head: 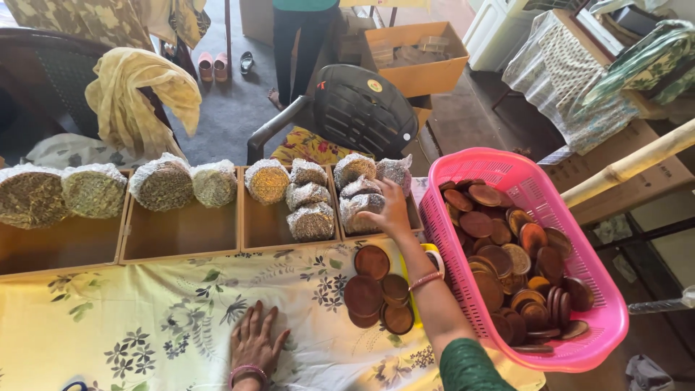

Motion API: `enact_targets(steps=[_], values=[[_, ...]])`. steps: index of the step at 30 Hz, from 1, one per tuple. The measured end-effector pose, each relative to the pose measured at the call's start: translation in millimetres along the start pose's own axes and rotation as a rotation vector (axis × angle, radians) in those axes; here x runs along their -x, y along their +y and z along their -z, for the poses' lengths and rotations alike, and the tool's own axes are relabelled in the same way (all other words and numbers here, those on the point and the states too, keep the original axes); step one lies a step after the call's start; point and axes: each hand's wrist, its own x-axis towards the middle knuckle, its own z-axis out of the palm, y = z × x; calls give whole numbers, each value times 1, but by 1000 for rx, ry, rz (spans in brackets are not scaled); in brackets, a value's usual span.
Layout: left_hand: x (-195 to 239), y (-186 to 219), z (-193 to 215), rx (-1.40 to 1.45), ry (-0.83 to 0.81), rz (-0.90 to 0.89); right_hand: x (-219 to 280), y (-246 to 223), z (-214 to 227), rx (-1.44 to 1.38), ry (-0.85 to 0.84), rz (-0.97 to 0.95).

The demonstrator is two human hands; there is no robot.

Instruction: The recorder is polishing circular wooden decorative items using a white cloth.

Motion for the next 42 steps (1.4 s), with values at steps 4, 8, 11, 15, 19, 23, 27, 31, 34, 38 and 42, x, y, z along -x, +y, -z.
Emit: enact_targets(steps=[4, 8, 11, 15, 19, 23, 27, 31, 34, 38, 42], values=[[-1, -1, 5, -30, -67, 12, 30, 80, -38, -290, 23, -294], [-3, 1, 4, -41, -88, 20, 21, 108, -37, -533, -244, -366], [-2, 2, 6, -114, -154, 46, 8, 131, -45, -703, -289, -537], [-1, 0, 7, -76, -100, 42, -17, 133, -21, -598, -363, -399], [2, 0, 4, -7, -1, -3, -50, 97, 42, -49, -507, -400], [3, 2, 6, 13, 54, -19, -57, 71, 67, 314, -521, -186], [3, 2, 5, 10, 70, -14, -48, 58, 48, 605, -553, 84], [3, 1, 5, 18, 87, -20, -41, 59, 13, 753, -612, 271], [2, 1, 8, 6, 56, -9, -40, 61, 1, 687, -610, 376], [6, 3, 8, 5, 59, -12, -40, 81, -2, 680, -635, 344], [3, 1, 6, 25, 88, -22, -49, 102, 7, 283, -446, 60]])
